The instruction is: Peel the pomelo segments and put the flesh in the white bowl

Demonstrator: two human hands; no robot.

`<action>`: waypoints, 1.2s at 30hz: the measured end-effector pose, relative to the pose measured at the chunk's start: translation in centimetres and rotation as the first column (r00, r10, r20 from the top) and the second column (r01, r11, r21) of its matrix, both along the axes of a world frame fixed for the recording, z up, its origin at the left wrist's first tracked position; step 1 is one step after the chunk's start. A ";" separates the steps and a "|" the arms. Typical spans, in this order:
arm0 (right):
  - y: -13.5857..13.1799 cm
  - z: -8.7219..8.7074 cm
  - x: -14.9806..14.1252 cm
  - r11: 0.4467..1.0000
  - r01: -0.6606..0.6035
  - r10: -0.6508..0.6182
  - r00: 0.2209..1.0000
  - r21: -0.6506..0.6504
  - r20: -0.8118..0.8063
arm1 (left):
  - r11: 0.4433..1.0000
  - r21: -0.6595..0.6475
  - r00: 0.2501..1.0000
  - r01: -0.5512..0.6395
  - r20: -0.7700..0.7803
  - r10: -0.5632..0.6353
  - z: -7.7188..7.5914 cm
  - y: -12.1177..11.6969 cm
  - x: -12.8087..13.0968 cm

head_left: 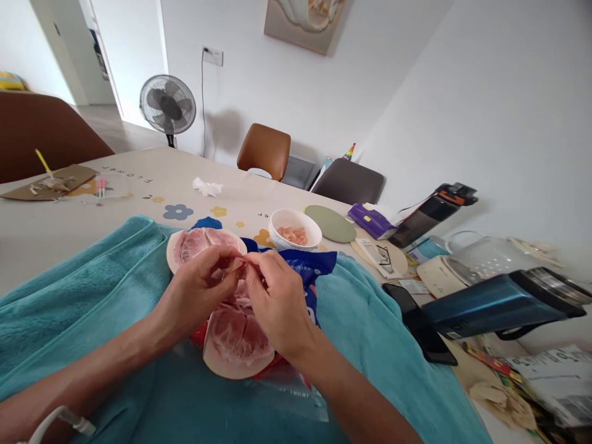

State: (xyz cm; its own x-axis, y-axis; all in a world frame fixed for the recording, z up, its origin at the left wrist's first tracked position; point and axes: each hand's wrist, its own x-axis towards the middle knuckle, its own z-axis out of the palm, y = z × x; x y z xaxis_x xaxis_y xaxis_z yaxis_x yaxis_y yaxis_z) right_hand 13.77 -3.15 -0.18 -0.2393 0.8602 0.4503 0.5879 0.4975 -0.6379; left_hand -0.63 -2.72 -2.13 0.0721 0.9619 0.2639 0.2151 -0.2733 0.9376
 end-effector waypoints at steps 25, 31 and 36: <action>1.7 0.0 0.6 0.744 -0.354 -0.158 0.731 -0.567 -0.664 | 0.879 -0.251 0.799 0.405 0.564 -0.207 0.3 1.3 -0.8; 1.3 0.7 1.4 0.959 -0.090 0.024 0.971 -0.268 -0.239 | 0.911 -0.311 0.900 0.271 0.417 -0.126 0.3 1.2 -1.0; 0.6 1.4 1.4 0.995 -0.075 0.064 0.987 -0.067 -0.145 | 0.935 -0.261 0.935 0.242 0.318 -0.154 0.5 0.9 -0.6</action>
State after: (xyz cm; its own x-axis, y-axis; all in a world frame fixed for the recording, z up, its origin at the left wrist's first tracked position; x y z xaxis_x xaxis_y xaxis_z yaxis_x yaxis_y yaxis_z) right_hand 15.21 -2.56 1.23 -0.2375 0.8751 0.4217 0.4539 0.4838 -0.7483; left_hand -1.28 -1.87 -1.61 0.2324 0.9725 0.0127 -0.1065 0.0124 0.9942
